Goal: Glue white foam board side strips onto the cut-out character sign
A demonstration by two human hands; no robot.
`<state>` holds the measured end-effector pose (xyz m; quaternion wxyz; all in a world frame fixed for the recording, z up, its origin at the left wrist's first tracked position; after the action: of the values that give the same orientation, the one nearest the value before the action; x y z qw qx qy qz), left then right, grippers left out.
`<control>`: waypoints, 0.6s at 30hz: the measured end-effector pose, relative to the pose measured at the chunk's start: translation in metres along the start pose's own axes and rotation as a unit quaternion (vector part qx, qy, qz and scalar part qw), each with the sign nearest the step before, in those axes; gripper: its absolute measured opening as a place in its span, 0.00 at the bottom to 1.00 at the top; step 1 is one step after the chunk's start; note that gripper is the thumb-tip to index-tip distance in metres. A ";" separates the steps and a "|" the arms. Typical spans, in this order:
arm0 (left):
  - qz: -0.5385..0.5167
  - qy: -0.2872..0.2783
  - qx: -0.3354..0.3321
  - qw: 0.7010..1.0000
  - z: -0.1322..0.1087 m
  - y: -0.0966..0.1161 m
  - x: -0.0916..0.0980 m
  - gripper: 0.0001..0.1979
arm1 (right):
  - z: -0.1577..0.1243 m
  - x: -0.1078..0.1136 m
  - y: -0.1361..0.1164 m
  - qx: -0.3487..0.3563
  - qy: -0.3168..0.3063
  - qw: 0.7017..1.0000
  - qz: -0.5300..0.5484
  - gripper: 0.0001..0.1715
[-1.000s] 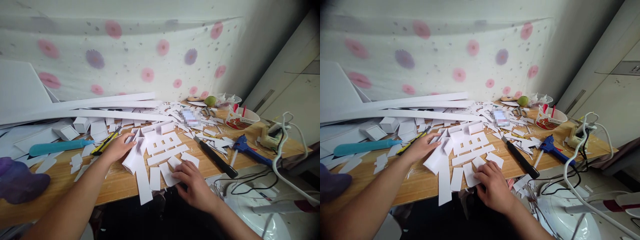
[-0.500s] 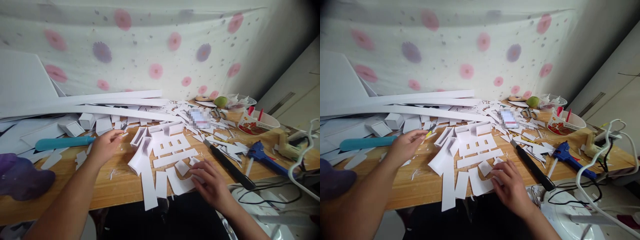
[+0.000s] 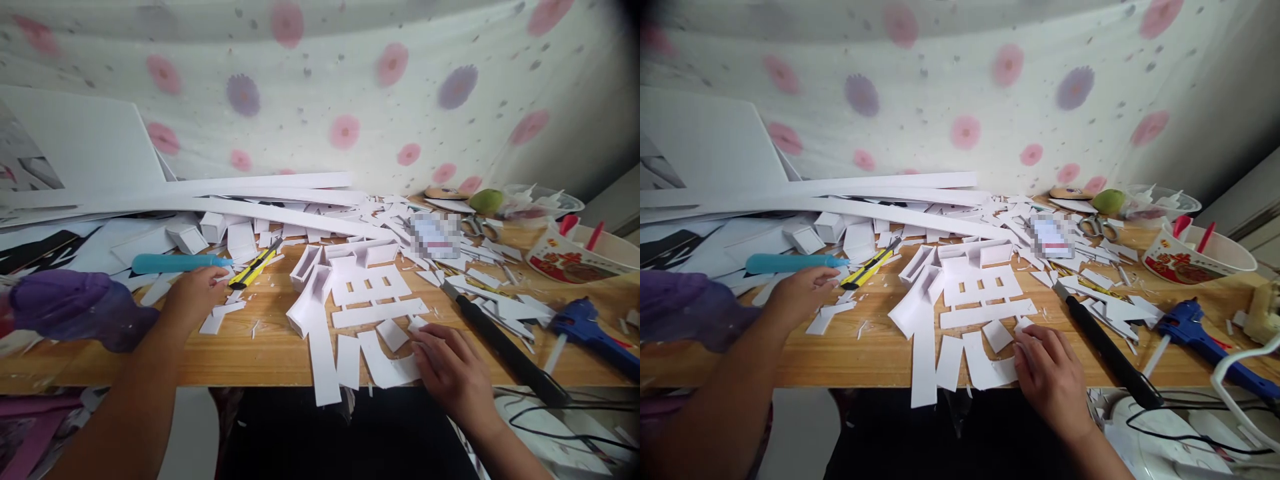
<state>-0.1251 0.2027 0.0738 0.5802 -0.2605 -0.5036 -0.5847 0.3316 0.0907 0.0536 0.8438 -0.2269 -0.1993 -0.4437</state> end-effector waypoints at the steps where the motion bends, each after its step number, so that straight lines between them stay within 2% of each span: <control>1: 0.002 -0.007 -0.008 1.000 0.000 0.002 -0.005 0.18 | 0.000 0.001 -0.001 0.005 0.003 1.000 -0.004 0.07; 5: -0.001 -0.029 -0.049 0.998 -0.001 0.020 -0.021 0.18 | 0.001 0.002 -0.004 0.020 0.017 0.999 -0.018 0.06; 8: -0.004 -0.013 -0.057 0.998 0.000 0.025 -0.015 0.19 | 0.001 0.002 -0.003 0.018 0.023 0.999 -0.024 0.07; 13: 0.000 0.026 -0.026 0.999 -0.018 0.002 0.012 0.19 | 0.003 0.002 -0.003 0.010 0.030 0.998 -0.046 0.07; 18: 0.005 0.008 -0.035 0.999 -0.060 -0.020 0.011 0.21 | 0.003 0.002 -0.003 0.007 0.032 0.998 -0.056 0.06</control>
<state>-0.1292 0.1415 0.0563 0.5778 -0.2783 -0.4765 -0.6014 0.3296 0.0899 0.0575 0.8251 -0.1948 -0.1875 -0.4961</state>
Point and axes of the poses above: each hand's wrist, its own z-axis towards the middle knuckle, its own x-axis out of the back of the hand, y = z × x, the point moved 10 cm from there along z, towards the middle knuckle, and after that the axes turned 12 degrees about y, right-handed, at the moved point
